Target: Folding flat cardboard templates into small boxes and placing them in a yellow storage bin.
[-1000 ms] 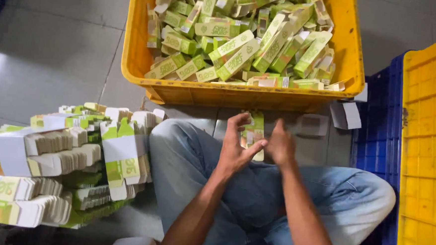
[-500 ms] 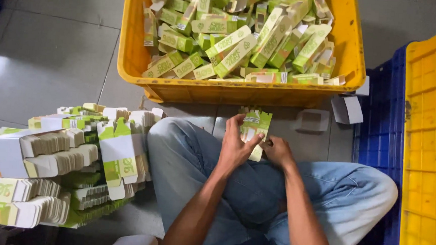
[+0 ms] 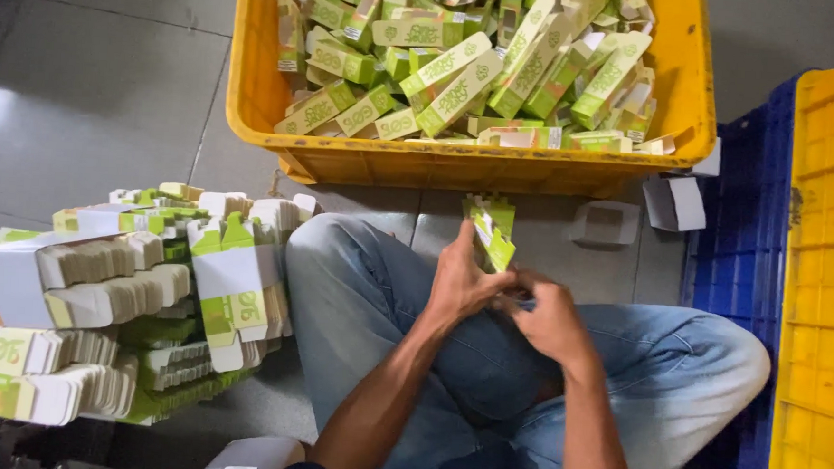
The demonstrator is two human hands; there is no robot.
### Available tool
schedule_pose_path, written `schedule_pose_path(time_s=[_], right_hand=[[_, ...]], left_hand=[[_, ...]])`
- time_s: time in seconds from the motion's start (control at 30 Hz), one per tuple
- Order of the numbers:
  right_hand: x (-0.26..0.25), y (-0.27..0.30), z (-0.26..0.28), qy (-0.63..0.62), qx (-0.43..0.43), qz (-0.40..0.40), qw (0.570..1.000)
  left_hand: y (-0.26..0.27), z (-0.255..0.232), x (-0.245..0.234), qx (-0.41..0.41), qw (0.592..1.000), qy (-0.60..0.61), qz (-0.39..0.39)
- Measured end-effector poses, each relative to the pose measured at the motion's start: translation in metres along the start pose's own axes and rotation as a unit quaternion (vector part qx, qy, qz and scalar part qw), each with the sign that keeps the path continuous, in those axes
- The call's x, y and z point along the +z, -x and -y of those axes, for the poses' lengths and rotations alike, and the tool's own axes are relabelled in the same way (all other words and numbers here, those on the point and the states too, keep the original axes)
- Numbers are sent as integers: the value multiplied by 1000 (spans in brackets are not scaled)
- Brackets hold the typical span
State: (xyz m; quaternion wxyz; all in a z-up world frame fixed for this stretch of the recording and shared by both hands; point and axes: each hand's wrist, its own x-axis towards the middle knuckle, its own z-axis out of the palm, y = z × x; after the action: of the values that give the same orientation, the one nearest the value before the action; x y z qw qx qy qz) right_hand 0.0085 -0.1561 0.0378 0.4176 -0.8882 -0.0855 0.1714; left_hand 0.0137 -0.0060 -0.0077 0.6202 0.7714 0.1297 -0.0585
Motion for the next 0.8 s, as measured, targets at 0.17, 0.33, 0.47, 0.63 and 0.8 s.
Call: schedule_pose_path(time_s=[0.17,0.33,0.47,0.63,0.8], right_hand=[[-6,-5,-24,-215,-47,-78,972],[15,-9,-34,-341,-29,-97,935],[25,-3,-11,-325,-15,-175,929],[12,4,8,-192,-42,-255,947],[-8,7,30,-45,-170,-182,967]], left_hand=[[-1,21,16,215,971,-60,-81],[-12,46,18,321,923,-181,-107],[-5,55,18,319,928,-160,-106],[8,30,14,260,962,-40,-68],[6,22,3,352,935,-30,-39]])
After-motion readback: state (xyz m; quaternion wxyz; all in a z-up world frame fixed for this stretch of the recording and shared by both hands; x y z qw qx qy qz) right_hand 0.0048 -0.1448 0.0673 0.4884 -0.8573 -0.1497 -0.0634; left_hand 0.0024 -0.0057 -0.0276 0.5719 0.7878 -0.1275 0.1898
